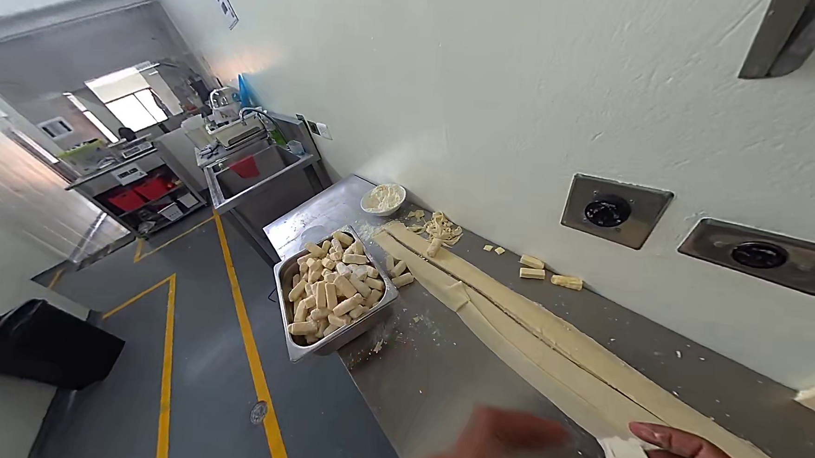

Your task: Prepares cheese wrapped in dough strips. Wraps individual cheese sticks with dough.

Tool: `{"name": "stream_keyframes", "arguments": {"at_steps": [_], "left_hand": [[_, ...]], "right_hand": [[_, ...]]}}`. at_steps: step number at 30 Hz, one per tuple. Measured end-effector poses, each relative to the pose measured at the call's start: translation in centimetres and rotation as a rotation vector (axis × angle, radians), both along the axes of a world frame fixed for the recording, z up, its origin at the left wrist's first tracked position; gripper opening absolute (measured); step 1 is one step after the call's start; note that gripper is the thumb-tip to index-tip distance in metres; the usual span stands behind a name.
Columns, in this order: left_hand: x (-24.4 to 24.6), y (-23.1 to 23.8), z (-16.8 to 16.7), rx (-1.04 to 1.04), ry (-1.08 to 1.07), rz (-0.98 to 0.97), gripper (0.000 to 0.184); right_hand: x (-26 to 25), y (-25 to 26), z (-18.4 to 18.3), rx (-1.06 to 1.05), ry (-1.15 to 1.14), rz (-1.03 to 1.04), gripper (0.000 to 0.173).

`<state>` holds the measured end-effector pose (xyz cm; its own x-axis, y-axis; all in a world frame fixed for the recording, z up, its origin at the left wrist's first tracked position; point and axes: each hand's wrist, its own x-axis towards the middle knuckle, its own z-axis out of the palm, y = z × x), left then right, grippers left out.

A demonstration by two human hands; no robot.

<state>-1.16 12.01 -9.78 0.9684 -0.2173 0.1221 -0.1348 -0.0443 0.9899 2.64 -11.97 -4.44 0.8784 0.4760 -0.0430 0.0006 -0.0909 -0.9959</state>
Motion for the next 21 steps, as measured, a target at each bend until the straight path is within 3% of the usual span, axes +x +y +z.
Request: {"name": "stream_keyframes", "arguments": {"at_steps": [1,3,6,8,11,12,14,16,18,21], "left_hand": [[-0.6,-3.4,0.1,-0.094,0.009,-0.090,0.049],[-1.4,-7.0,0.9,-0.180,0.014,-0.136,0.040],[-1.8,-7.7,4.0,-0.203,0.021,-0.144,0.022],[-1.5,-7.5,6.0,-0.178,0.102,-0.023,0.020],[-1.4,-6.8,8.8,-0.267,0.232,0.087,0.023],[-1.3,-6.4,9.9,-0.319,0.256,0.091,0.028],[-0.7,-5.5,12.7,-0.373,0.265,0.099,0.035],[0.5,-3.7,15.5,-0.366,0.199,0.136,0.037],[2.6,0.2,18.1,-0.331,0.065,0.120,0.038],[9.3,11.0,22.0,-0.253,-0.169,-0.049,0.041]], "right_hand": [[-0.3,0.2,1.4,0.009,-0.059,0.038,0.045],[-0.7,0.7,4.2,-0.091,-0.240,0.054,0.045],[-0.3,1.1,5.3,-0.247,-0.459,-0.129,0.039],[0.7,0.7,5.6,-0.167,-0.360,-0.067,0.049],[0.6,-1.2,3.8,-0.012,-0.112,0.248,0.066],[0.1,-2.0,2.7,-0.021,-0.040,0.328,0.056],[-0.8,-3.8,1.1,-0.239,0.067,0.428,0.028],[-1.5,-5.9,0.3,-0.408,0.162,0.479,0.026],[-1.9,-8.2,-0.1,-0.404,0.221,0.476,0.024],[-2.4,-11.6,0.0,-0.376,0.302,0.508,0.022]]}}
